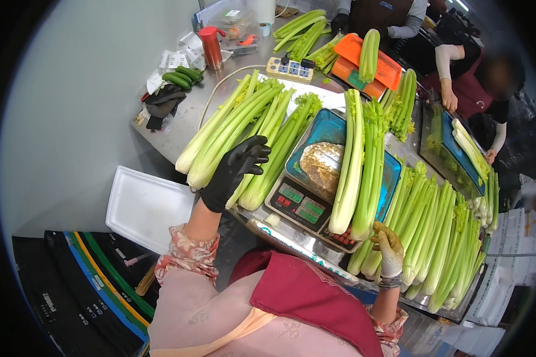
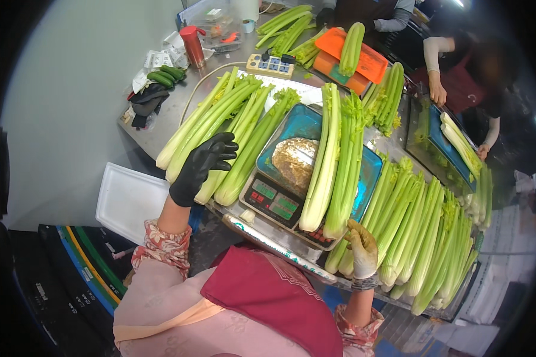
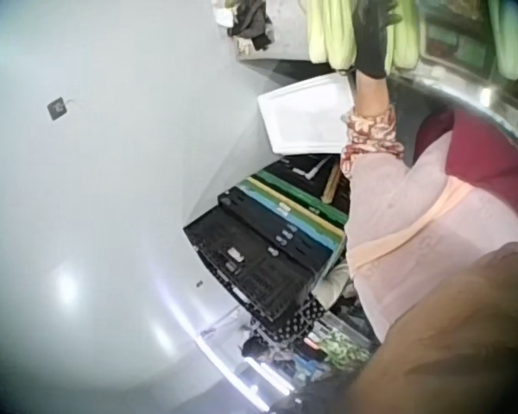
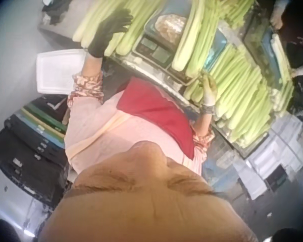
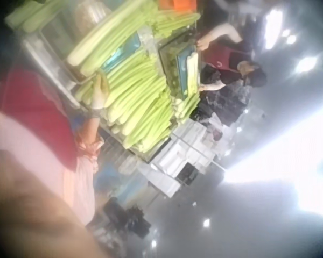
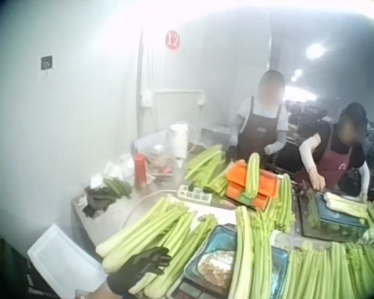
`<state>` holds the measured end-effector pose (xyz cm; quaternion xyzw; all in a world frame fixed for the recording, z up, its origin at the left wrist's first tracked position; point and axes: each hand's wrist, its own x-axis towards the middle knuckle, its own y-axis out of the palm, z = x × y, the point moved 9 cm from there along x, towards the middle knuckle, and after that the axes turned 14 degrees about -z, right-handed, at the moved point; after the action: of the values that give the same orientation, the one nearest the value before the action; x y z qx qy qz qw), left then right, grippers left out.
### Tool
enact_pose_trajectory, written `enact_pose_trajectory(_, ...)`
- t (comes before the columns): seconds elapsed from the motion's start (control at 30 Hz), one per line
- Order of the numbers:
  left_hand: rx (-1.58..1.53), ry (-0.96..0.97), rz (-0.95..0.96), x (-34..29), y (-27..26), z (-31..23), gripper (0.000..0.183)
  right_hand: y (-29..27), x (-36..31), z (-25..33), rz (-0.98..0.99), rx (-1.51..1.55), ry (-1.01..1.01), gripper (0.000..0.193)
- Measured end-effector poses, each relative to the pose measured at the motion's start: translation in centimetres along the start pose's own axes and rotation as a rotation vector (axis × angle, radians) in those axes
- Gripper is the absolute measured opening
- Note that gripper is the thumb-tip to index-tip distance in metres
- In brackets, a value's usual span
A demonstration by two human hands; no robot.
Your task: The person repeatedly picks up stalks of celery, places them on a digital scale, and then moves them to a tray or back onto the table. The task involves handling and weighing vegetables in a commercial kitchen environment.
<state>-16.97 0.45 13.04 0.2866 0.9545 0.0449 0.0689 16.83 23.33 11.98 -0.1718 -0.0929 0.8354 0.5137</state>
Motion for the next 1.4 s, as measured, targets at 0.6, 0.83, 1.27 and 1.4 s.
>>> enact_pose_trajectory(0.6,-0.386,-0.437,0.493,1.9,16.3,8.9,0.036,3.6,10.6,-2.2,-0.003,-0.168,-0.124,0.055)
enact_pose_trajectory(0.83,-0.077,-0.317,0.476,1.9,19.9,5.8,0.027,7.5,9.5,0.5,0.051,0.128,-0.069,0.081)
enact_pose_trajectory(1.27,-0.415,-0.542,0.518,1.0,20.7,7.3,0.044,11.9,6.2,5.2,0.266,0.564,-0.068,0.067)
enact_pose_trajectory(1.4,-0.707,-0.595,0.564,-0.2,20.4,7.2,0.041,12.7,3.8,8.7,0.303,0.564,-0.092,0.078)
